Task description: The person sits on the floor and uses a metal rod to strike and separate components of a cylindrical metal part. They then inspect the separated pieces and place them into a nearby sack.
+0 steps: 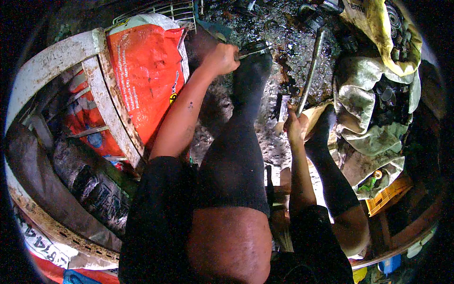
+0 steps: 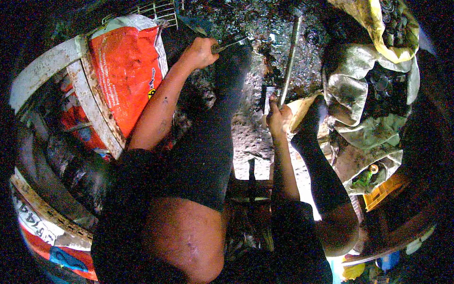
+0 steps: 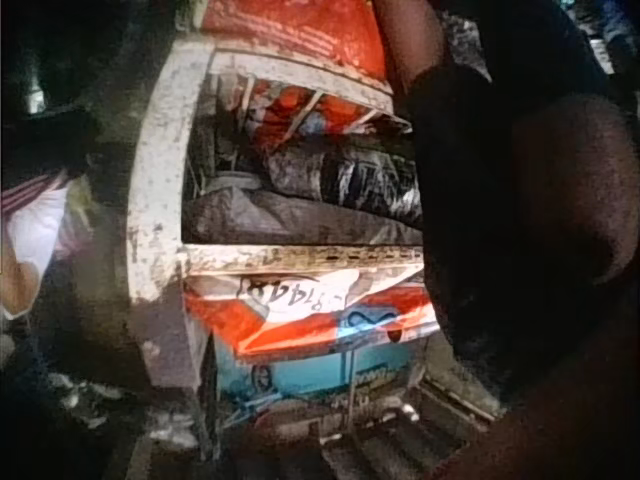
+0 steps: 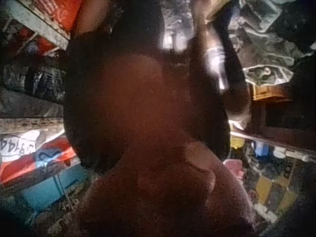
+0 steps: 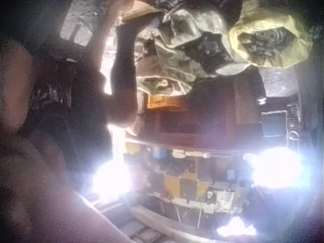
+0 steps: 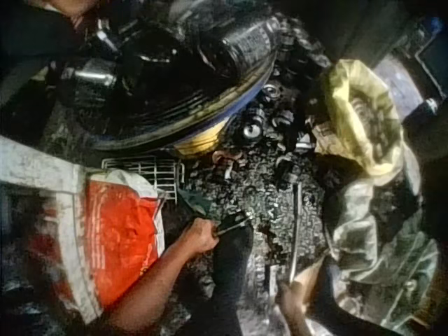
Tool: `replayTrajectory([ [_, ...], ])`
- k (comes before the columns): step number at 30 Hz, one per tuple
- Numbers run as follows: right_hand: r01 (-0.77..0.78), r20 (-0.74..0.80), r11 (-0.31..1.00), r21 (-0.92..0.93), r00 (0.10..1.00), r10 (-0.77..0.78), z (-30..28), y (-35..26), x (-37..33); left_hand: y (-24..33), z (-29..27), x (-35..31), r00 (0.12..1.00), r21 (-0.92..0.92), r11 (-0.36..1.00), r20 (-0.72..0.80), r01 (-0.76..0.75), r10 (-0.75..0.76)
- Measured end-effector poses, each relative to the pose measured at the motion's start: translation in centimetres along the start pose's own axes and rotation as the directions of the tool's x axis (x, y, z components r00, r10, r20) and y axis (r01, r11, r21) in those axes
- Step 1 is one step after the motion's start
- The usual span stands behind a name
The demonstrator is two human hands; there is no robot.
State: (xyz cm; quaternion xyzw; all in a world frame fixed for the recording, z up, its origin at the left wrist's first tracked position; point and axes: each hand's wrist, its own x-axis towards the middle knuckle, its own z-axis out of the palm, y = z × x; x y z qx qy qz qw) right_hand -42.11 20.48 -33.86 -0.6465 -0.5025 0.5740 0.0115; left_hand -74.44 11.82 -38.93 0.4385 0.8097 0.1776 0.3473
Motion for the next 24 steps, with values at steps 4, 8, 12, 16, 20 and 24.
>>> replayTrajectory([
  [4,0.128,0.002,0.966,-0.225,0.991,-0.131,0.3,0.8,0.3,-0.2,1.1,0.2,0.998,0.031,0.997,0.004,0.070,-0.070],
  [8,0.203,0.047,0.931,-0.304,0.979,-0.199,1.4,-1.6,-0.2,0.0,1.2,0.5,0.974,-0.025,0.983,0.142,0.182,-0.177],
  [12,0.630,0.136,0.749,-0.205,0.776,-0.615,2.2,-6.0,-0.8,0.2,0.8,1.2,0.970,-0.030,0.984,0.175,0.177,-0.170],
  [16,0.855,0.209,0.454,-0.250,0.506,-0.837,2.9,-8.0,-0.2,-0.4,-0.1,1.6,0.958,0.049,0.995,0.270,0.086,-0.096],
  [20,0.290,-0.014,0.718,-0.632,0.923,-0.385,0.3,-0.4,6.5,1.0,0.0,2.5,0.950,0.064,0.998,0.311,0.025,-0.043],
  [24,0.182,-0.100,0.954,-0.238,0.972,-0.210,-2.8,-2.1,6.3,0.4,-0.1,2.7,0.932,0.069,0.991,0.339,0.114,-0.131],
])
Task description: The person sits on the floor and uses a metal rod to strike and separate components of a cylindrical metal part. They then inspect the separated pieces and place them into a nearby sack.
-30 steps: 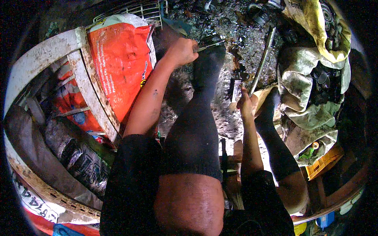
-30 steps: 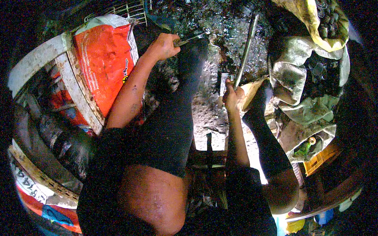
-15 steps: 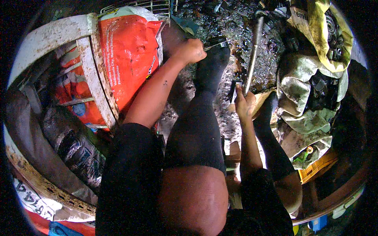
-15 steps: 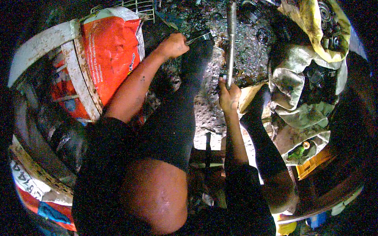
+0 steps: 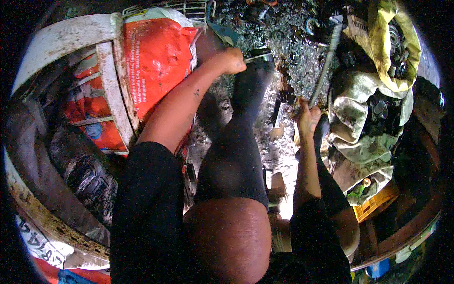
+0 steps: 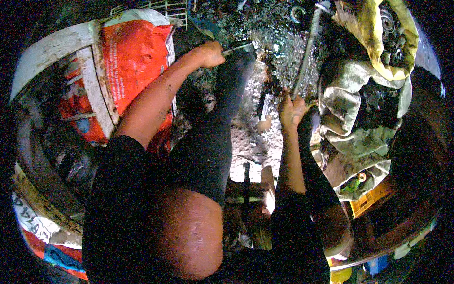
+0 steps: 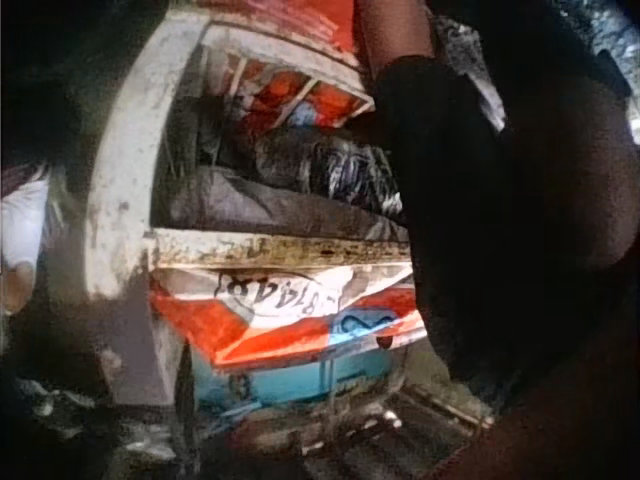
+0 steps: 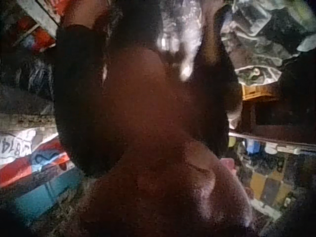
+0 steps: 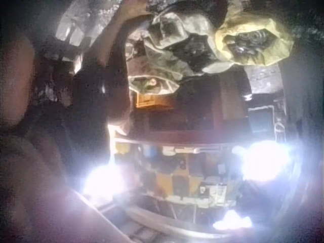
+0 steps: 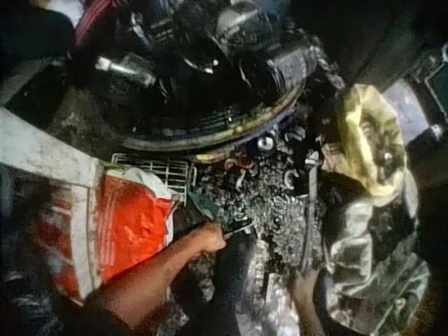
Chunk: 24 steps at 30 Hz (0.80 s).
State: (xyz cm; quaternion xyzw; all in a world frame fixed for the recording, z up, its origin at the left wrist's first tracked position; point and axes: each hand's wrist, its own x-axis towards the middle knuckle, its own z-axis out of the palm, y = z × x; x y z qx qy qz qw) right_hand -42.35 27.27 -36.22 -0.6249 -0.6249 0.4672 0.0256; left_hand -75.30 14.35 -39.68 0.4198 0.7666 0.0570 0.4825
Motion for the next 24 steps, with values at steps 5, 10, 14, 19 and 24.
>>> replayTrajectory([
  [5,0.369,-0.005,0.821,0.435,0.913,-0.407,1.5,-10.6,-5.4,-1.1,-0.6,-2.0,0.998,0.005,0.998,-0.024,-0.066,0.066],
  [10,0.269,0.109,0.828,-0.492,0.963,-0.248,4.1,2.0,-1.3,1.1,-1.4,-1.3,1.000,0.053,0.999,0.023,-0.005,0.003],
  [14,-0.098,-0.034,0.986,-0.135,0.995,0.094,1.7,5.6,0.2,4.6,-3.5,-2.3,0.996,0.211,0.978,0.092,0.003,-0.023],
  [19,-0.052,-0.004,0.986,0.158,0.999,0.053,-0.4,-0.9,-1.8,2.8,-6.9,-5.7,0.990,-0.483,0.864,0.057,0.139,-0.127],
  [24,-0.027,-0.086,0.974,0.225,0.995,0.047,0.4,3.1,-1.0,3.3,-3.6,-2.7,1.000,0.102,0.995,0.012,-0.002,0.000],
])
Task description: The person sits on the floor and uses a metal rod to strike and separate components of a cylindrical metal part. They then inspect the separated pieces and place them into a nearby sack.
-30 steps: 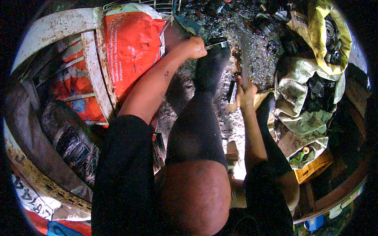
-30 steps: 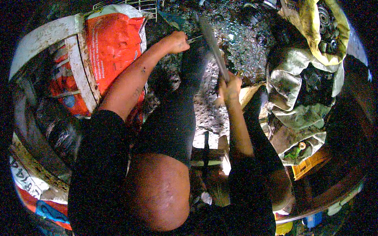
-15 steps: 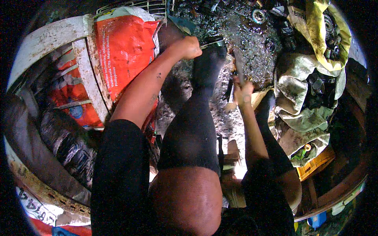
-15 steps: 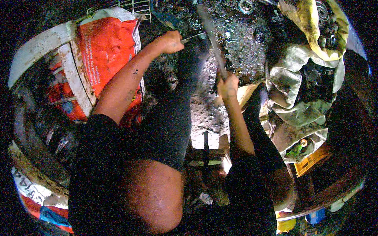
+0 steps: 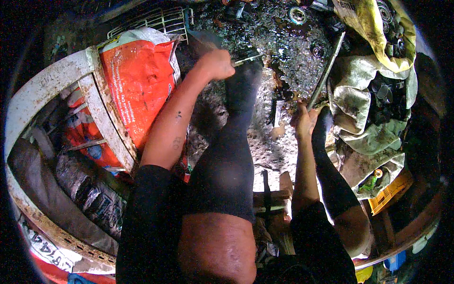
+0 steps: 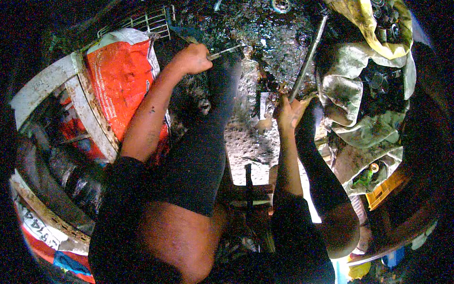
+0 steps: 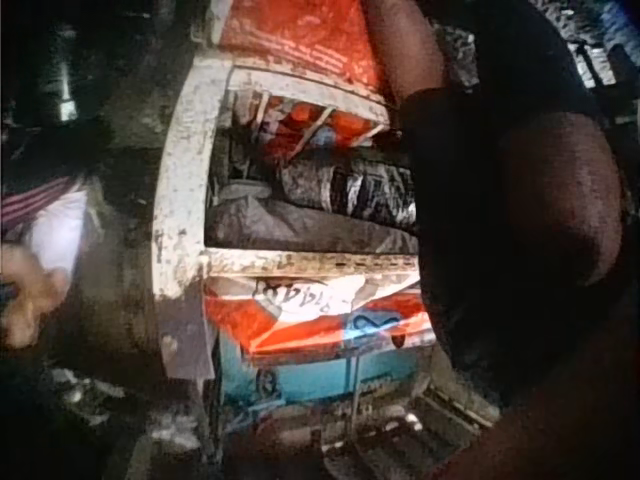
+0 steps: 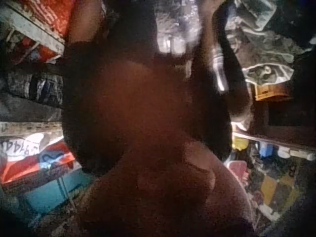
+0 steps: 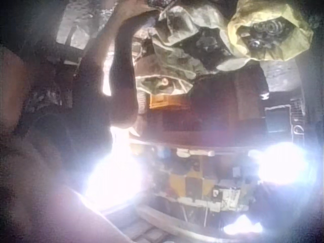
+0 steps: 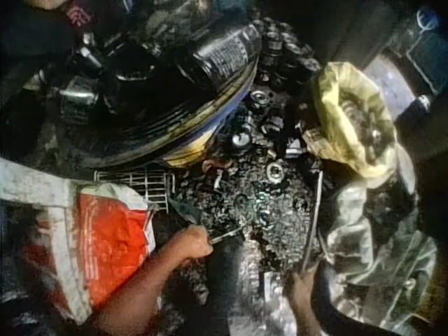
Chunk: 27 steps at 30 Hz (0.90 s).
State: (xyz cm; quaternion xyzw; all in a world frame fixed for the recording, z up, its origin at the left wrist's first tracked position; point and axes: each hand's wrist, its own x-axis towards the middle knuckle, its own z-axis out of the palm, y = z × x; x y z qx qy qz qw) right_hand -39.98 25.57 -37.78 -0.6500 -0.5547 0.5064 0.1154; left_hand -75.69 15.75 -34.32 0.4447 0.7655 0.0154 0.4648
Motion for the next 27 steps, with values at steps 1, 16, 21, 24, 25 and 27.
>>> replayTrajectory([
  [1,-0.012,0.017,1.000,-0.002,1.000,0.012,0.6,-0.9,-0.5,-0.2,0.6,-0.1,0.999,-0.008,0.999,-0.035,0.042,-0.042],
  [16,0.334,0.306,0.925,-0.182,0.913,-0.270,3.8,-6.6,-5.0,-1.6,1.5,1.7,0.996,0.112,0.991,-0.030,-0.075,0.078],
  [21,0.506,0.329,0.764,-0.401,0.858,-0.395,4.3,-2.9,-1.3,-2.6,2.8,3.8,0.991,0.122,0.986,-0.052,-0.114,0.121],
  [24,0.278,0.241,0.791,-0.545,0.956,-0.170,3.6,-1.9,0.2,-0.8,1.6,3.0,0.997,0.162,0.984,0.012,-0.074,0.073],
  [25,0.175,0.222,0.830,-0.530,0.973,-0.063,3.7,-3.4,0.0,-1.6,1.6,2.7,0.998,0.165,0.985,-0.010,-0.053,0.055],
  [27,0.138,0.193,0.968,-0.209,0.976,-0.098,3.8,-4.8,-1.5,-2.2,1.9,2.0,0.999,0.162,0.986,-0.033,-0.029,0.034],
])
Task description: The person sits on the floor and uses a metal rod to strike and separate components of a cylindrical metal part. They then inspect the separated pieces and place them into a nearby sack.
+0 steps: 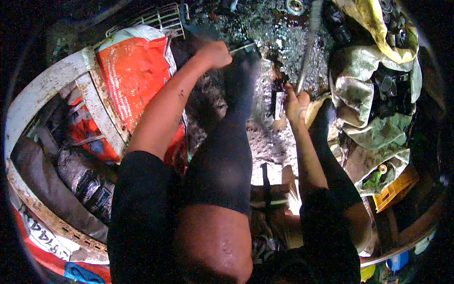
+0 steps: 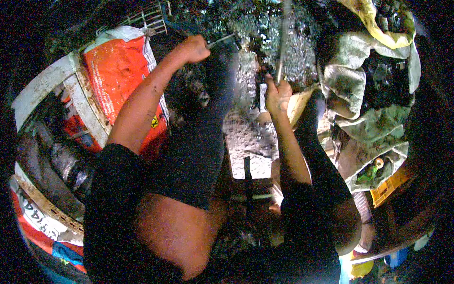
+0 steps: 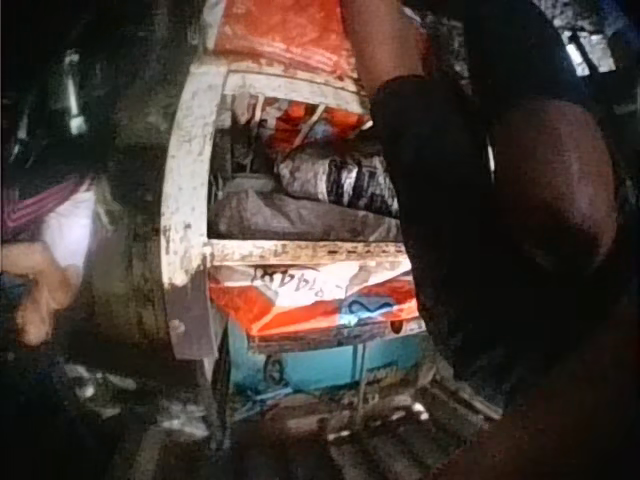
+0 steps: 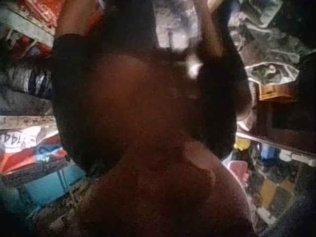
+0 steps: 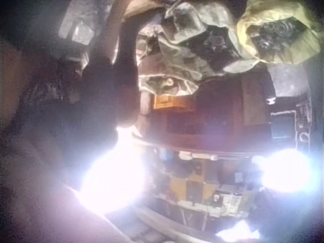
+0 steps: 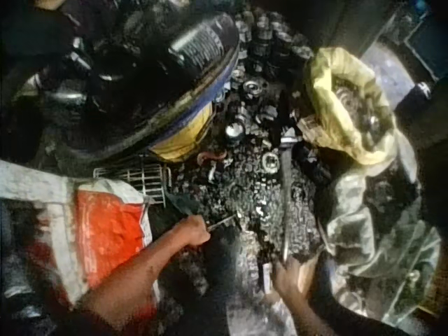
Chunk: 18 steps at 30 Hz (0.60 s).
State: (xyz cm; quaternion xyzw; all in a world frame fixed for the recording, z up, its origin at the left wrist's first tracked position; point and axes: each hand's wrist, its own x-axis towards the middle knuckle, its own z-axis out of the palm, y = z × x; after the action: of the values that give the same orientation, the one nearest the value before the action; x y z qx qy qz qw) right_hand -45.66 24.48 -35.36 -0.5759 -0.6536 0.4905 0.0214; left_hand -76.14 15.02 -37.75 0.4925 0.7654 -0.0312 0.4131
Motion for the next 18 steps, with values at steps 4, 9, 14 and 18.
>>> replayTrajectory([
  [4,0.106,-0.033,0.958,0.267,0.994,-0.101,1.4,2.8,-0.9,-1.0,1.1,0.9,0.999,-0.002,1.000,-0.037,-0.006,0.006],
  [9,-0.035,0.048,0.997,-0.075,0.998,0.039,1.2,4.1,0.0,-1.4,1.1,1.5,0.989,0.066,0.988,0.032,-0.143,0.141],
  [14,0.031,-0.013,0.905,0.424,1.000,-0.028,1.4,3.9,-1.2,-1.7,1.0,0.9,1.000,-0.103,0.995,-0.004,-0.002,0.001],
  [18,0.071,0.115,0.881,-0.468,0.993,-0.019,-0.3,8.8,0.9,-1.4,0.8,2.7,0.934,0.187,0.919,0.157,-0.346,0.320],
])
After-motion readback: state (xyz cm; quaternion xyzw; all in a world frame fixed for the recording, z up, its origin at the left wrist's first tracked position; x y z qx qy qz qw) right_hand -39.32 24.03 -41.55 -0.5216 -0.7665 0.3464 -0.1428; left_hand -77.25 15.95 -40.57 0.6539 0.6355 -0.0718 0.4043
